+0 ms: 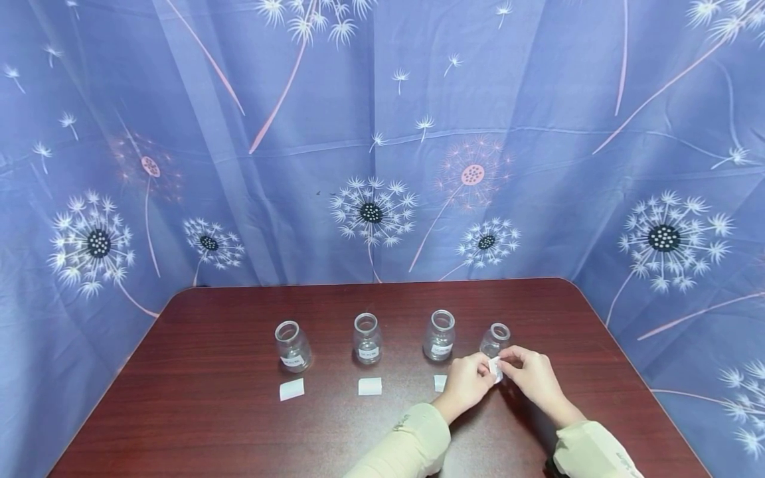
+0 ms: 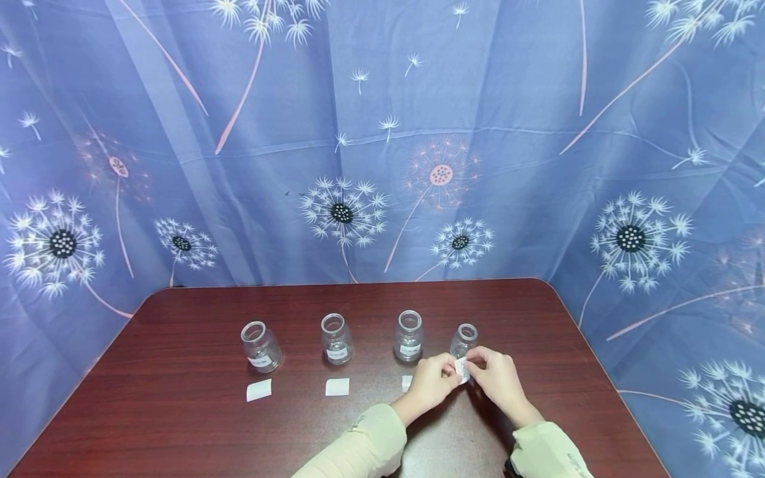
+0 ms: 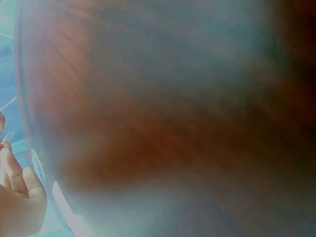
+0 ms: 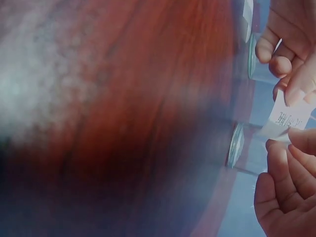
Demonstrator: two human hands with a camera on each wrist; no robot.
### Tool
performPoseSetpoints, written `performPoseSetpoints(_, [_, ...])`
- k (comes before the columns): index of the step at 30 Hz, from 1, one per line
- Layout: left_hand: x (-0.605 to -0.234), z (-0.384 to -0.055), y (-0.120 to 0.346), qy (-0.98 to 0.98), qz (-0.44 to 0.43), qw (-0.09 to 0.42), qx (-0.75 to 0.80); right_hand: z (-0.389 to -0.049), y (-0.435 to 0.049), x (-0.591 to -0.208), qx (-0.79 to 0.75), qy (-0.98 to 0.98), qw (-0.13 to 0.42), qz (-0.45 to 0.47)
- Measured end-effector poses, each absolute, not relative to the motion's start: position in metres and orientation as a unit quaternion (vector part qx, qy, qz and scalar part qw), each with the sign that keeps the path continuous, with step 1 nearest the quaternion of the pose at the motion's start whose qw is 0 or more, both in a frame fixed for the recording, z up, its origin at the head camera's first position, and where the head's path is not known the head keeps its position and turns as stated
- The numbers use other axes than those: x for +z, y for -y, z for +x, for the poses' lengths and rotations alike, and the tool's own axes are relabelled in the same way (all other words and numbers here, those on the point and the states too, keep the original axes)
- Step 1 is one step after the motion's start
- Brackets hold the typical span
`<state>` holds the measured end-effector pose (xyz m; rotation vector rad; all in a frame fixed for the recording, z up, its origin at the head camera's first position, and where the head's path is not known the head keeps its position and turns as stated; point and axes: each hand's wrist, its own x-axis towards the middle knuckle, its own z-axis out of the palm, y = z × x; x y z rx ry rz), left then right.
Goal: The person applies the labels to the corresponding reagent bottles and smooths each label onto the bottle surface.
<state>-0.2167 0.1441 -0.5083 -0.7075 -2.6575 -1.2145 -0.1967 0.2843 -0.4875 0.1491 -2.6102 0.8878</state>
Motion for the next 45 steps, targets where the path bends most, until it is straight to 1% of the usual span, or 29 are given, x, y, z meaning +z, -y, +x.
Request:
performPoseSetpoints(7, [-0.510,-0.216,-0.146,0.872,-0.230,0.058,-0.428,-0.196,-0.282,-0.488,0.306,0.930,0.198,0.048])
performPoseSetpoints(13, [-0.508,-0.216,-0.143,0.873,-0.232,0.060,-0.425,-0.196,-0.283,-0.487,0.299,0.927,0.219,0.059])
performPoseSetpoints(21, [-0.506,-0.216,-0.136,0.880,-0.244,0.020,-0.408,-0.194,-0.286,-0.486,0.300,0.925,0.212,0.093])
performPoseSetpoints(23, [-0.507,-0.216,-0.134,0.885,-0.254,0.033,-0.388,-0.194,-0.287,-0.486,0.299,0.924,0.213,0.107])
performPoseSetpoints(28, [-0.505,-0.218,-0.131,0.899,-0.278,0.089,-0.326,-0.194,-0.290,-0.486,0.311,0.919,0.206,0.131])
performPoseSetpoints(32, [-0.500,-0.220,-0.131,0.900,-0.276,0.101,-0.322,-0.193,-0.290,-0.485,0.327,0.916,0.186,0.138])
performPoseSetpoints(36, [-0.495,-0.222,-0.130,0.898,-0.275,0.086,-0.333,-0.192,-0.288,-0.483,0.317,0.919,0.180,0.151])
performPoseSetpoints(45, [-0.488,-0.225,-0.128,0.888,-0.254,0.014,-0.383,-0.193,-0.284,-0.483,0.311,0.908,0.201,0.197])
